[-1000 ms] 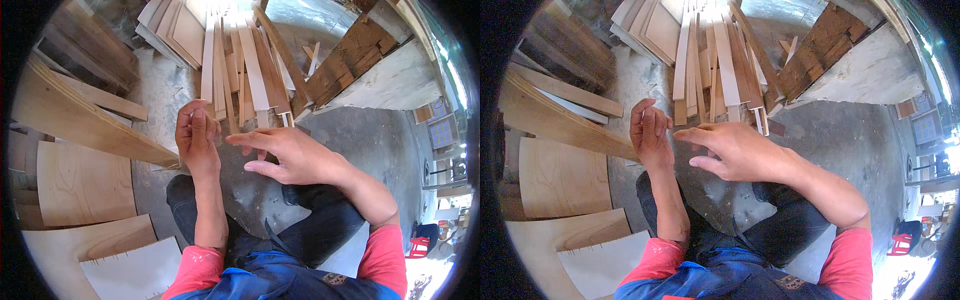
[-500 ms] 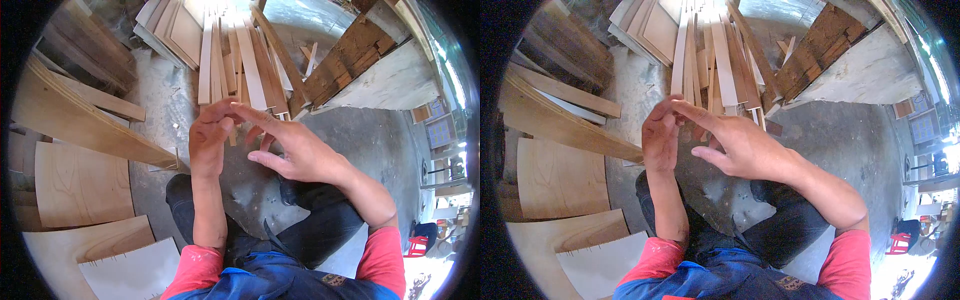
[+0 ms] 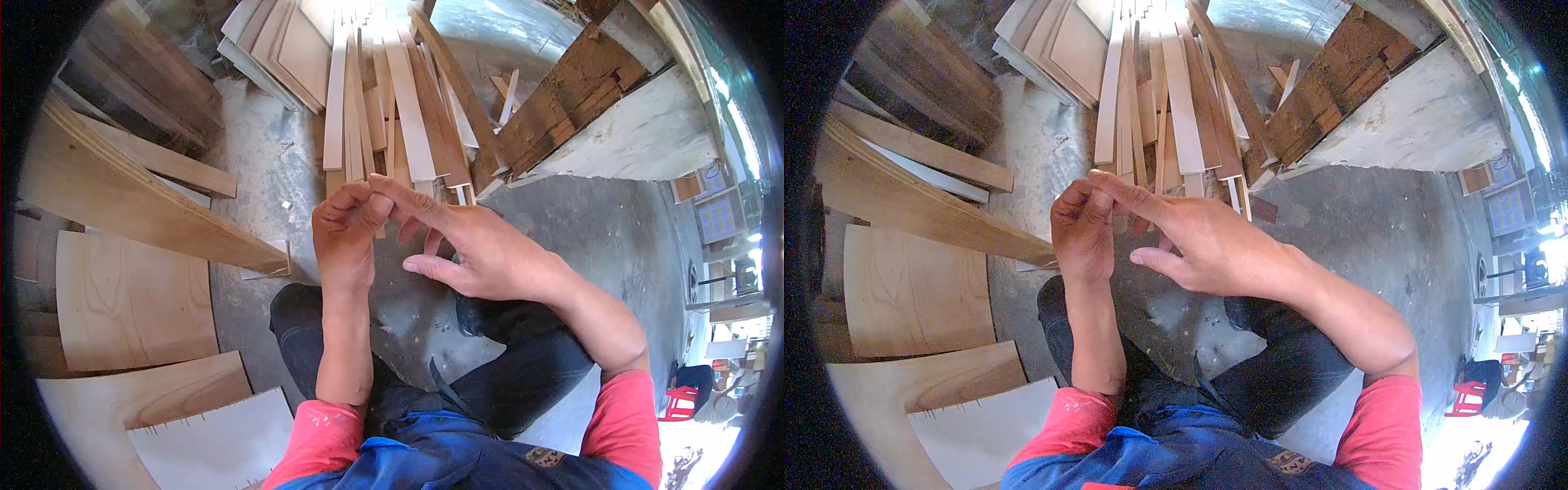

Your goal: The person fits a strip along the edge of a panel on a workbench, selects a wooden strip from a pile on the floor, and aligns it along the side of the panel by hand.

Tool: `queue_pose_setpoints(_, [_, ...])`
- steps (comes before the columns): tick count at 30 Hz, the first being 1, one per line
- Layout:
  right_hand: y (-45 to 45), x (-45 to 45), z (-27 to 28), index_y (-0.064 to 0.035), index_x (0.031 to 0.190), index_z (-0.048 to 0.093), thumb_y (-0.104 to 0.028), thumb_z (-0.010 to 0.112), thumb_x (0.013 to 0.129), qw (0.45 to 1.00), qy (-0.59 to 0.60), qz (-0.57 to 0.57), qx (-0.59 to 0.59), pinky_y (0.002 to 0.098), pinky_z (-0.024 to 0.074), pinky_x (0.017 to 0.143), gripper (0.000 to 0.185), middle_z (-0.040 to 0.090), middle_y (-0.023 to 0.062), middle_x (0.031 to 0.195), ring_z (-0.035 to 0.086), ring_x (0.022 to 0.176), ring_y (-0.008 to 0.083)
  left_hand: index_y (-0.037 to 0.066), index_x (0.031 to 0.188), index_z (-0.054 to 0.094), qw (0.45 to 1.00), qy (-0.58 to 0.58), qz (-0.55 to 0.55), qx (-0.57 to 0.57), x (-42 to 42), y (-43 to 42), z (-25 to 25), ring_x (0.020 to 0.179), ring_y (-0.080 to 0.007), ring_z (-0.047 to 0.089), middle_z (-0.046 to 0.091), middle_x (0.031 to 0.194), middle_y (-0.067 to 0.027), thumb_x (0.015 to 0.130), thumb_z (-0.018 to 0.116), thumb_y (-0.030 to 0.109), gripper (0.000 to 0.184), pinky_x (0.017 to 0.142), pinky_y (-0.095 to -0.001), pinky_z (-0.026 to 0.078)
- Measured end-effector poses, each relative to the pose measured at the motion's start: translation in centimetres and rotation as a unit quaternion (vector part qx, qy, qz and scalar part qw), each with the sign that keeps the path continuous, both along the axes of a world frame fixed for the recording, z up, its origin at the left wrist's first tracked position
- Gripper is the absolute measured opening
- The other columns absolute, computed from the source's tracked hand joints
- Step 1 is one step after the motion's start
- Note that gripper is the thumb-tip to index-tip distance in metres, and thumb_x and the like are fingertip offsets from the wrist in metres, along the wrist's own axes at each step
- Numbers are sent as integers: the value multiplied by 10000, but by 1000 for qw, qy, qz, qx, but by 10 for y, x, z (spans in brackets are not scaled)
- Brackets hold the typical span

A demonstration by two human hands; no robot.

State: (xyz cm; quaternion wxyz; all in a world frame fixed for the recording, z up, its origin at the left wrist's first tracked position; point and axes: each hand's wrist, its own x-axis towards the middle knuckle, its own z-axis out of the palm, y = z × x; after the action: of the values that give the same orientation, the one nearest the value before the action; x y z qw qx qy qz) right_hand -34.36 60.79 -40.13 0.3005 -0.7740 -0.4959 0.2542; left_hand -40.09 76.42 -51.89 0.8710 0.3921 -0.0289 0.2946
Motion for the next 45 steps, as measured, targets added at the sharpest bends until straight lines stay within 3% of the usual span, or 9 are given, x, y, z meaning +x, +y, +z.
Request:
queue_pose_setpoints(2, [1,3,-7,-241,1588,144,-148,678,886,1000,-9,11,25,432,569,717,887,663,180,1055,710,779,308,22,957,722,1000,1,4,7,-1,-1,3,755,-112,653,725,830,-48,856,777,109,144,686,-249,485])
queue_pose_setpoints(6, [1,0,-6,-234,1589,134,-147,677,888,1000,0,4,20,433,570,724,890,663,181,1064,711,784,313,40,942,699,999,11,0,40,-3,1,5,791,-139,617,694,840,-38,895,747,171,147,740,-294,474])
queue_pose_setpoints(11, [-2,3,-11,-227,1588,122,-159,673,894,999,-26,7,17,444,566,731,889,659,191,1063,709,794,328,4,1015,717,1000,22,-2,5,2,1,6,808,-130,666,728,877,-57,883,758,136,191,757,-264,516])
queue_pose_setpoints(18, [-2,2,-5,-225,1589,130,-167,665,901,1000,-10,3,-10,449,558,727,873,657,196,1046,709,793,326,-9,1067,712,1000,9,-6,0,2,5,5,889,-140,664,728,1022,-78,882,742,90,211,845,-284,510])
queue_pose_setpoints(30, [-4,-1,-7,-200,1580,174,-158,668,898,999,-29,24,24,429,564,729,843,672,167,1036,716,789,312,20,1024,683,998,-34,-47,-34,0,7,-4,923,-178,633,687,997,-81,876,747,122,191,868,-319,498])
queue_pose_setpoints(33, [-4,-2,-6,-206,1579,187,-146,668,895,999,-28,26,10,427,566,723,838,684,157,1024,718,779,303,1,991,696,995,-71,-54,-51,4,8,-8,900,-163,646,709,967,-82,860,760,86,168,825,-307,495])
queue_pose_setpoints(36, [-4,-3,1,-173,1554,301,-93,704,861,1000,-3,22,15,371,558,764,805,674,148,1135,708,805,248,4,973,692,994,-95,-51,-32,5,7,-6,895,-189,637,691,930,-93,848,769,90,170,813,-311,492])
queue_pose_setpoints(38, [-4,-4,5,-168,1540,345,-65,701,856,997,65,25,22,342,556,762,777,672,142,1143,705,795,212,6,971,692,991,-107,-68,-28,6,11,-7,879,-199,631,683,916,-100,839,777,96,182,805,-311,490])
queue_pose_setpoints(45, [-4,-5,7,-163,1538,361,-67,706,854,990,128,51,37,317,549,750,772,682,117,1057,697,780,177,9,938,686,981,-156,-115,-24,5,14,-7,837,-210,611,663,883,-111,826,795,140,204,757,-315,481])
